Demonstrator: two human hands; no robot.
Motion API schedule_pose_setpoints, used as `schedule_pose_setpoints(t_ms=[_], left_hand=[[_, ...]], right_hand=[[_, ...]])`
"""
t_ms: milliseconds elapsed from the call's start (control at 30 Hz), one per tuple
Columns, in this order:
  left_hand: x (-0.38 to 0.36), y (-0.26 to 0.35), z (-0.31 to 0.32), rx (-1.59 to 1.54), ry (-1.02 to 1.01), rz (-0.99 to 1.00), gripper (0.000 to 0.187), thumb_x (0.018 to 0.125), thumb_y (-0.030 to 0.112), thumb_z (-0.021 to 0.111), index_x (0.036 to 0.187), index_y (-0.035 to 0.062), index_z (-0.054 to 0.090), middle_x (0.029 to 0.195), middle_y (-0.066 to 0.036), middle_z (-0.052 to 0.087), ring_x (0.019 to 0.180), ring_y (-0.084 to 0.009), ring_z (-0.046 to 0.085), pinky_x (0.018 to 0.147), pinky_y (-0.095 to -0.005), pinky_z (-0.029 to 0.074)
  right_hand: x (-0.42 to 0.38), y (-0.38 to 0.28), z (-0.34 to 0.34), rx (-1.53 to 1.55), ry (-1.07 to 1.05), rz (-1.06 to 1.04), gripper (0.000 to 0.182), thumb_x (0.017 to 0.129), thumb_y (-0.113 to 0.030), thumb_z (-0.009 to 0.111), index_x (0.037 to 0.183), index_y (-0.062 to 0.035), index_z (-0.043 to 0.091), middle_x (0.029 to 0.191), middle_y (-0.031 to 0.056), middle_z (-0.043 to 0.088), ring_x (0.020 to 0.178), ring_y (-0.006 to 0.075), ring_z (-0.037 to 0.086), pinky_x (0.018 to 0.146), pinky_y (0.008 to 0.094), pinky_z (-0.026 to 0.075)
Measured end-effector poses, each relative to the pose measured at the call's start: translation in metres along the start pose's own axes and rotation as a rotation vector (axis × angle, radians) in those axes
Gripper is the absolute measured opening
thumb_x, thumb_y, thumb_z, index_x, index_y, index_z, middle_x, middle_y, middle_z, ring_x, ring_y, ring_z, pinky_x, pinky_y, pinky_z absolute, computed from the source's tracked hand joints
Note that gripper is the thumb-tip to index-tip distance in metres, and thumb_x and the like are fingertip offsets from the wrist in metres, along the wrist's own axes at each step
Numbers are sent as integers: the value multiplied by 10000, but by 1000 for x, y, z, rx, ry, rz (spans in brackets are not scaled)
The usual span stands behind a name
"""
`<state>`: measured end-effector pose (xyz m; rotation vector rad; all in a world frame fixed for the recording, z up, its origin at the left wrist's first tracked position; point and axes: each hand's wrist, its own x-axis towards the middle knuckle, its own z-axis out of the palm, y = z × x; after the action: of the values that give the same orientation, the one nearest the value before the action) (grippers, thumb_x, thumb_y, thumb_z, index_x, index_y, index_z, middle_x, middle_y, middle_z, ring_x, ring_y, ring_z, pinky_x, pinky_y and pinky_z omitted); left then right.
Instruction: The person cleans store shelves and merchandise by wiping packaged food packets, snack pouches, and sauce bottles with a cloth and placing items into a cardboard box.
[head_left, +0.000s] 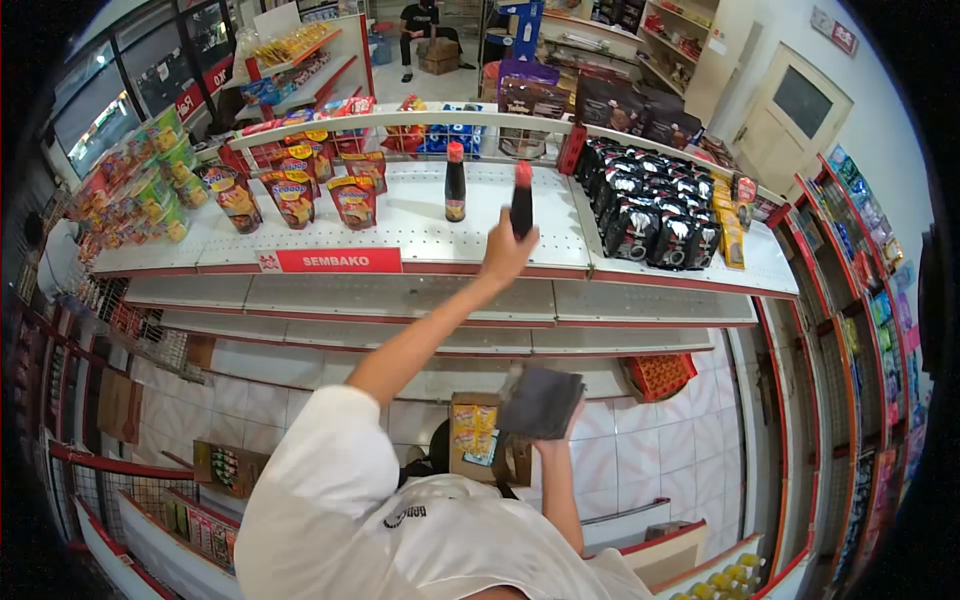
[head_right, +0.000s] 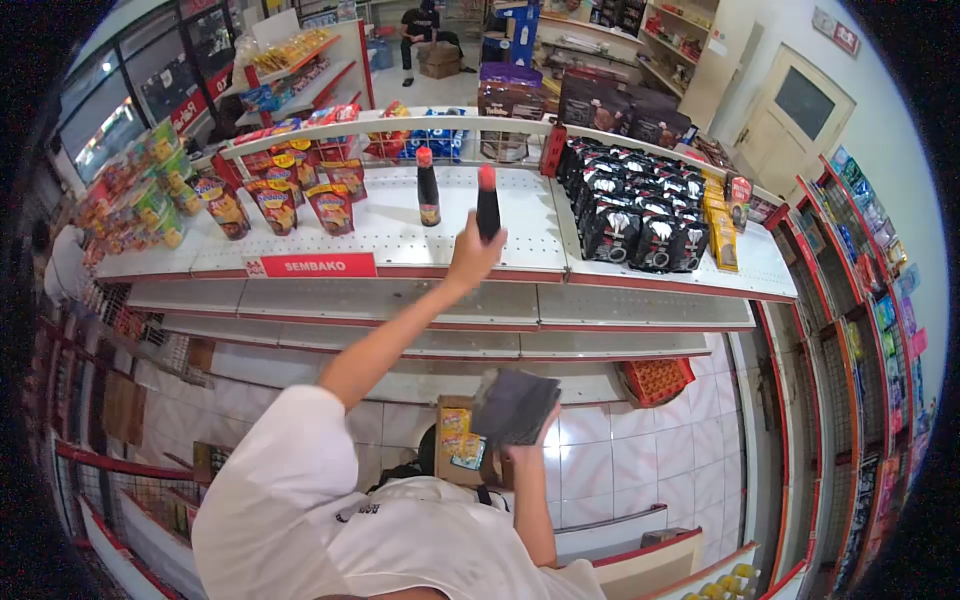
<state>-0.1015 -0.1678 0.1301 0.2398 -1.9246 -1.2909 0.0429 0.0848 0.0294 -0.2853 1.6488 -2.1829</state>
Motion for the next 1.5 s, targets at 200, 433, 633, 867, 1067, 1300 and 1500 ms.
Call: schedule_pose_setpoints(t_ms=[200, 433, 633, 867, 1067, 1300, 1500], left_hand=[[-175, 63, -71, 40, -347, -231, 400, 736, 200, 726, 1034, -4, 554, 775, -110, 637, 707, -185, 621, 664, -347, 496], [-261, 18, -104, -179, -347, -234, 370, 713, 119, 741, 1025, 19, 567, 823, -69, 652, 697, -208, 634, 679, -346, 516], [-238, 36, -141, -720, -683, -854, 167, 795, 117, 673, 850, -9, 579, 673, -72, 619, 525, -111, 563, 493, -271, 434], [-247, 37, -125, -165, -325, -655, 408, 866, 339, 627, 1085, 20, 496, 725, -98, 619, 538, -151, 579, 534, -291, 471], [-286, -16, -122, -145, -273, -501, 312, 965, 300, 450, 1083, 16, 499, 827, -104, 611, 749, -256, 609, 704, -383, 486], [-179, 65, -165, -210, -164, -277, 304, 938, 211, 519, 1154, 1, 563, 1154, -118, 528, 1074, -199, 523, 922, -300, 400], [-170, 53, -141, -743, -393, -551, 368, 981, 285, 447, 1242, 29, 490, 1223, -86, 522, 1137, -159, 483, 967, -288, 366]], right_hand=[[33, -32, 33, 662, -103, 163, 637, 892, -586, 419, 1276, -82, 477, 1227, 80, 550, 1106, 246, 532, 947, 396, 429], [30, -30, 102, -141, -115, 182, 323, 852, -319, 668, 945, -28, 565, 799, 40, 596, 734, 124, 560, 679, 278, 462], [37, -43, 128, 247, -244, 179, 346, 868, -367, 615, 829, -53, 474, 642, 64, 514, 554, 199, 530, 569, 325, 452], [56, -42, 134, 435, 160, 190, 407, 899, -477, 541, 960, -75, 533, 762, 46, 570, 659, 165, 565, 597, 331, 471], [25, -37, 147, -64, 64, 96, 445, 945, -432, 500, 1081, -11, 551, 941, 33, 585, 819, 119, 515, 768, 268, 437], [13, -38, 138, -522, -176, -283, 323, 920, -248, 551, 1078, 30, 508, 848, 267, 606, 789, 384, 629, 687, 380, 472], [12, -42, 138, -355, -300, -103, 346, 931, -280, 545, 1080, 32, 540, 874, 139, 635, 814, 197, 601, 756, 335, 459]])
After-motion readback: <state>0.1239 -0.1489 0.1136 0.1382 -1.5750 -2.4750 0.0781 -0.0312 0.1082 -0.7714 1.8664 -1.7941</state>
